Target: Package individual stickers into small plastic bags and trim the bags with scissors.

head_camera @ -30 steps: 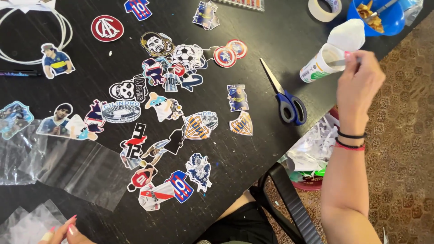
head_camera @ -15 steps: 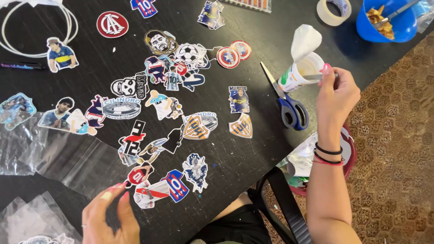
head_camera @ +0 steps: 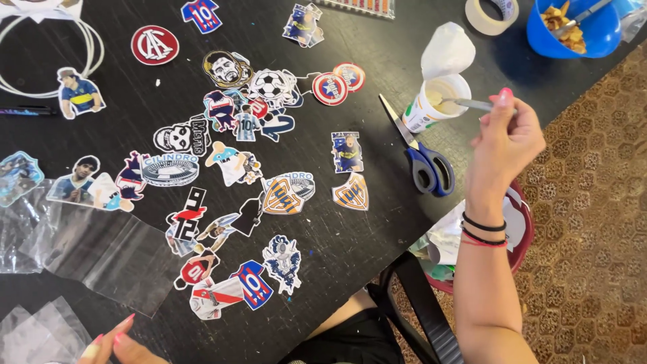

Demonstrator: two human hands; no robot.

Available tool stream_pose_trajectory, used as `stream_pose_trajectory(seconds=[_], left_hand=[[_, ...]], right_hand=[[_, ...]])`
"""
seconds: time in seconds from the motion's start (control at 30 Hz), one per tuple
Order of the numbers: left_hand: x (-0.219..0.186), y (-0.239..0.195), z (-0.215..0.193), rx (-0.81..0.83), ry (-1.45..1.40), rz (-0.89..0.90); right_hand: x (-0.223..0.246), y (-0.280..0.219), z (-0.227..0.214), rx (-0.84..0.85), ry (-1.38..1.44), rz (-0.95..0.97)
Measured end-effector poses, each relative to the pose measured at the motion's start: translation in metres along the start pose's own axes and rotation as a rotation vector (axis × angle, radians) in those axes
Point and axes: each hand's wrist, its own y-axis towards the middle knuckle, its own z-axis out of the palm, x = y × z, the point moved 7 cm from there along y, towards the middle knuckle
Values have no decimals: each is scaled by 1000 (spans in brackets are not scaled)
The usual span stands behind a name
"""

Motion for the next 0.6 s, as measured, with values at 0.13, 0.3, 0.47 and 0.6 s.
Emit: stream_pose_trajectory(seconds=[0.13,0.3,0.47,0.6], left_hand=[[28,-8,4,-14,7,23],[77,-11,27,-47,15,103],[111,-13,49,-73,-19,146],[129,-15,69,-139,-57,212]], right_hand=[[-11,3,-11,-33,149,114],[-2,0,-27,-24,293,153],[68,-30,-24,161,469,101],[137,-65,-12,467,732,-46]])
